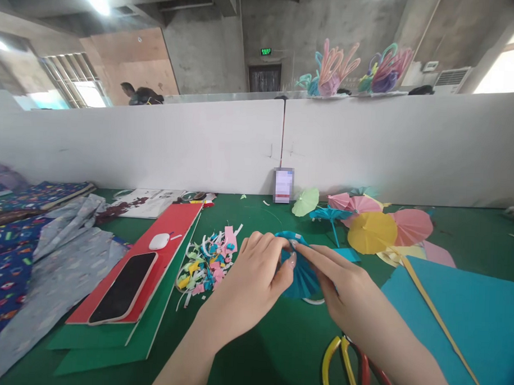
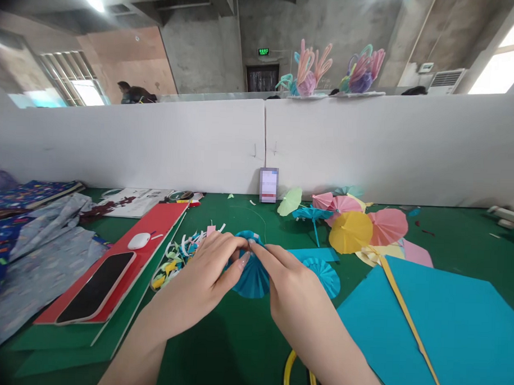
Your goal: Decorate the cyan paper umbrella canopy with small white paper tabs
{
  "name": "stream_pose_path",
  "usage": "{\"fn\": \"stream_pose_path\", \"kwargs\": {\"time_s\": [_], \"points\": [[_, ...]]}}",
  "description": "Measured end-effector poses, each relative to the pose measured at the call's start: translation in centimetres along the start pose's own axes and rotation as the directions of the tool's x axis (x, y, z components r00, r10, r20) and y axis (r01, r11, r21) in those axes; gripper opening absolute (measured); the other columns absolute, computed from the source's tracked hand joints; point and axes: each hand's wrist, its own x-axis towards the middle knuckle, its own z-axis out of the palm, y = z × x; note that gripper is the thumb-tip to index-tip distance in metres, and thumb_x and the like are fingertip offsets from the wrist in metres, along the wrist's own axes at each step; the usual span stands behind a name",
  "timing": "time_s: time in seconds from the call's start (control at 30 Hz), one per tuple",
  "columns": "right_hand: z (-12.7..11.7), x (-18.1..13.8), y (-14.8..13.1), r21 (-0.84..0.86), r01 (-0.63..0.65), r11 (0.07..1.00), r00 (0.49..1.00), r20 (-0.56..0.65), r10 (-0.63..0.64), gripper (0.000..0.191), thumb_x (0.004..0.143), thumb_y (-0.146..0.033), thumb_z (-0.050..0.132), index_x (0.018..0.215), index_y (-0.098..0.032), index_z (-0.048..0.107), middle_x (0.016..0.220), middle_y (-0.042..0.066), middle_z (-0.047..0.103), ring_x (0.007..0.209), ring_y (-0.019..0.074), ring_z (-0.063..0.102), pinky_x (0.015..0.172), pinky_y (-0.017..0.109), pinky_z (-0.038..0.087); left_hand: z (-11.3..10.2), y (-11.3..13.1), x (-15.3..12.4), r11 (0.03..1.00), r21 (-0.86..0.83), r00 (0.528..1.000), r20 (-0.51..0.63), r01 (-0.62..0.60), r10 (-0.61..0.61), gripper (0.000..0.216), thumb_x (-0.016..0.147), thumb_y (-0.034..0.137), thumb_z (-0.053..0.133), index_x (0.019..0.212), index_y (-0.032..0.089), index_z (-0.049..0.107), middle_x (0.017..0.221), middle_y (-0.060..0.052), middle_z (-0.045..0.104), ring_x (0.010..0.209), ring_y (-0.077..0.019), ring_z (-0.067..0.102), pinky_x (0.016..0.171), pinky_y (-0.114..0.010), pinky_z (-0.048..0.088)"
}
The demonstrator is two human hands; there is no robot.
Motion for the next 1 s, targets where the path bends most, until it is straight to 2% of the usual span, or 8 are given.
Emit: {"fn": "stream_pose_path", "kwargs": {"time_s": [0.23,0.4,0.73,1.0], "points": [[0.08,0.09,-0.1,-0.041,0.002,0.999,1.0,0.012,-0.002,0.049,0.088,-0.007,0.03,0.133,-0.017,0.046,0.121,0.013,0.06,0.098,0.0247,0.065,0.075,0.041,0.059,0.05,0.19,-0.03,0.99,-0.139,0.998,-0.054,0.037,-0.045,0.016,0.095,0.031,0.032,0.105,0.026,0.044,0.085,0.002,0.047,0.085,-0.0168,0.048,0.076,-0.035,0.04],[0.06,-0.08,-0.02,-0.014,-0.01,1.0,1.0,0.03,0.01,0.053,0.087,-0.005,0.03,0.135,-0.021,0.045,0.123,0.011,0.059,0.098,0.0249,0.066,0.073,0.041,0.059,-0.2,0.21,-0.01,0.985,-0.168,0.995,-0.086,0.034,-0.049,0.016,0.095,0.03,0.033,0.104,0.025,0.046,0.083,0.002,0.046,0.085,-0.0158,0.049,0.077,-0.034,0.041],[-0.43,-0.17,-0.32,0.04,0.007,0.999,1.0,0.022,-0.008,0.056,0.084,-0.001,0.033,0.134,-0.024,0.043,0.122,0.01,0.059,0.102,0.0239,0.063,0.08,0.041,0.057,-0.27,0.35,-0.15,0.977,-0.214,0.992,-0.119,0.024,-0.051,0.012,0.095,0.029,0.034,0.098,0.025,0.045,0.082,0.002,0.047,0.083,-0.0147,0.049,0.077,-0.032,0.041],[-0.51,-0.17,-0.33,0.054,-0.006,0.999,0.999,0.034,0.004,0.056,0.085,-0.002,0.035,0.134,-0.026,0.044,0.123,0.008,0.059,0.097,0.0197,0.065,0.073,0.032,0.058,-0.54,0.56,-0.08,0.973,-0.229,0.986,-0.168,-0.02,-0.02,0.016,0.096,0.03,0.034,0.087,0.023,0.046,0.078,0.003,0.047,0.078,-0.0128,0.047,0.08,-0.031,0.039]]}}
